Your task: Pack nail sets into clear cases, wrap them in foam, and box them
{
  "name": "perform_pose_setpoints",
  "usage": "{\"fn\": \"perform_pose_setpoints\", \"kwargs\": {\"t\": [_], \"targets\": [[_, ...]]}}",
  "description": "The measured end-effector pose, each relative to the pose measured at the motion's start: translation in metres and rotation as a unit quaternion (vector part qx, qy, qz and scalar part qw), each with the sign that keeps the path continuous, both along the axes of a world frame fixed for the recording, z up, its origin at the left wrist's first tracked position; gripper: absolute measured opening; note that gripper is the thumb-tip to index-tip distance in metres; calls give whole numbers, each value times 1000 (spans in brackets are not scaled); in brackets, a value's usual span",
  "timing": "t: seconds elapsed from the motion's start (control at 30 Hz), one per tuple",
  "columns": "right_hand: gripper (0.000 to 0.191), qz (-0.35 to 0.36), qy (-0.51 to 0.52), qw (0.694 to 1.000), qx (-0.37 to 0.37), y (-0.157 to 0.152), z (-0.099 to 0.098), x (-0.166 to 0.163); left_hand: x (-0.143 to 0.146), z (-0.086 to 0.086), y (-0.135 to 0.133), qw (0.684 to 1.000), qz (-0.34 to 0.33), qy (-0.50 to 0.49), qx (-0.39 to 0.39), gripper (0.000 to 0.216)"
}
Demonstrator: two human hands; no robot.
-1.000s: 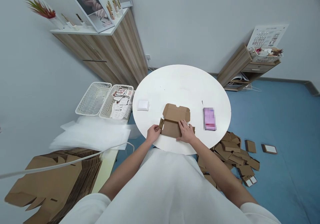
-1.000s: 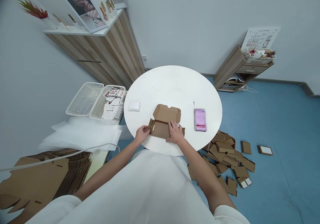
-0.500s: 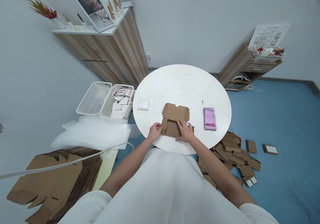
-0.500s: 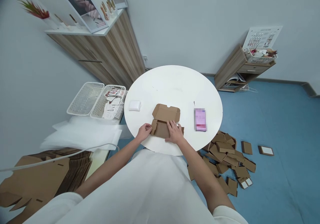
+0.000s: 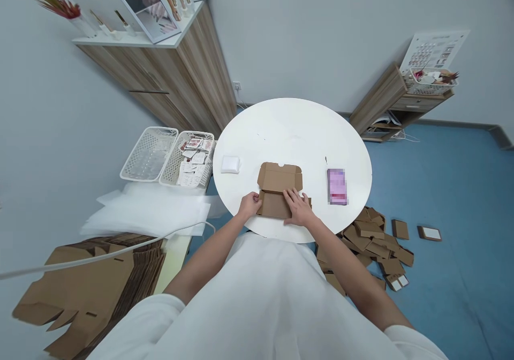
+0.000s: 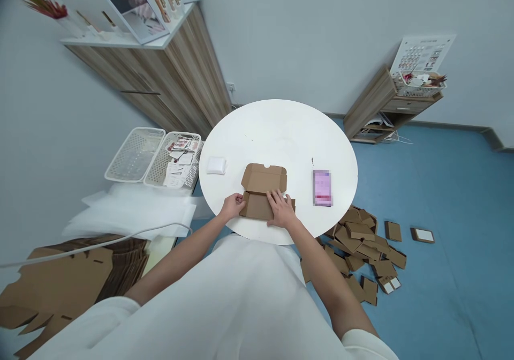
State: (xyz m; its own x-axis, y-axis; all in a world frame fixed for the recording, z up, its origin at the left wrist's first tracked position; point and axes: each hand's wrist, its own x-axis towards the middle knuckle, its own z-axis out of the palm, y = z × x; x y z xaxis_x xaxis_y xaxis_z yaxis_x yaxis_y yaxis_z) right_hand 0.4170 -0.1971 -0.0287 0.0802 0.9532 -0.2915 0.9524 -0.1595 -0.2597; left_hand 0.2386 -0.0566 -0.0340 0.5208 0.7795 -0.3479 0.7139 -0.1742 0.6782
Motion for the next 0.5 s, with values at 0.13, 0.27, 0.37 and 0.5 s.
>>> {"fn": "perform_pose_setpoints", "kwargs": {"t": [0.13, 0.27, 0.37, 0.5], "targets": [[118, 4, -13, 1000, -1, 3, 1, -2, 4, -3, -1, 999, -7, 27, 42, 8], [118, 6, -19, 1000, -5, 7, 1, -2, 7, -5, -3, 996, -4, 48, 73, 11], [119, 7, -19, 1000, -4, 8, 1, -1, 1, -4, -4, 996, -16, 33, 78, 17], [118, 12, -19, 1000, -1, 8, 2, 0, -14, 7, -3, 979, -98, 7, 177, 58]]}}
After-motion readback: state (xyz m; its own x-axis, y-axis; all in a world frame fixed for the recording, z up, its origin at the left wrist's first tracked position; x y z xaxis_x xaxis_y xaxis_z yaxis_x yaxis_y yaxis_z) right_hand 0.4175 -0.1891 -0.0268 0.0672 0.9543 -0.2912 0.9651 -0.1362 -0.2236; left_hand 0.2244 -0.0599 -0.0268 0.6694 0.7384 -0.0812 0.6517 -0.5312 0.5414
